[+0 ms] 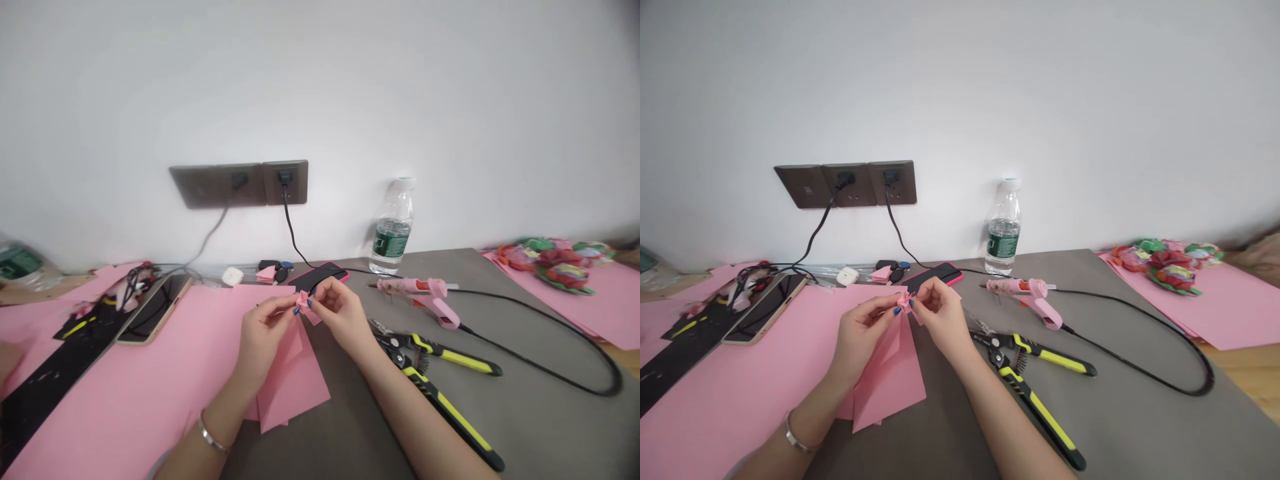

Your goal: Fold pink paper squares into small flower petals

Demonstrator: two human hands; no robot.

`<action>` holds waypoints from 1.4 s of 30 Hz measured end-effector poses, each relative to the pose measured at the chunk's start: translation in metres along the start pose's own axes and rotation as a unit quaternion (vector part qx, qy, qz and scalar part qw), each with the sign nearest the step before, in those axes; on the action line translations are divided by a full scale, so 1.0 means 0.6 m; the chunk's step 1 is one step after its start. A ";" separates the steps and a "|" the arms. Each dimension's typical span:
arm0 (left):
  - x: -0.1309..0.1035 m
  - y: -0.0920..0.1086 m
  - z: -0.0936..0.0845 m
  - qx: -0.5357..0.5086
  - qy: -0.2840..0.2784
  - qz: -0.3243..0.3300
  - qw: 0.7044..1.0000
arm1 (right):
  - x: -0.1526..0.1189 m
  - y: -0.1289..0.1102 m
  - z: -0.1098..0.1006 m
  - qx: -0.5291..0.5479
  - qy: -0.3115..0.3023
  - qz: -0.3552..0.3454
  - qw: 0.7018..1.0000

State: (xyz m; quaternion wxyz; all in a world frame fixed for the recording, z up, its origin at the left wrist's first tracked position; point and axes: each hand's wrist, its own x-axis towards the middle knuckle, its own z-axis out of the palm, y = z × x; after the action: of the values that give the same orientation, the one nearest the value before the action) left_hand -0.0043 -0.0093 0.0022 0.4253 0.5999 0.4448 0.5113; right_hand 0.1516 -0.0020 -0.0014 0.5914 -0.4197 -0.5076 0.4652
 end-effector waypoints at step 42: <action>0.005 -0.005 -0.002 -0.036 -0.075 -0.032 0.996 | -0.008 -0.012 -0.003 -0.263 -0.006 -0.163 0.951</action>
State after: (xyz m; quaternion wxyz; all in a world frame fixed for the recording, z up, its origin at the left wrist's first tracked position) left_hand -0.0055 -0.0053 0.0004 0.4946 0.6064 0.4119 0.4669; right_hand 0.1537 -0.0085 0.0041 0.5244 -0.4691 -0.6772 0.2154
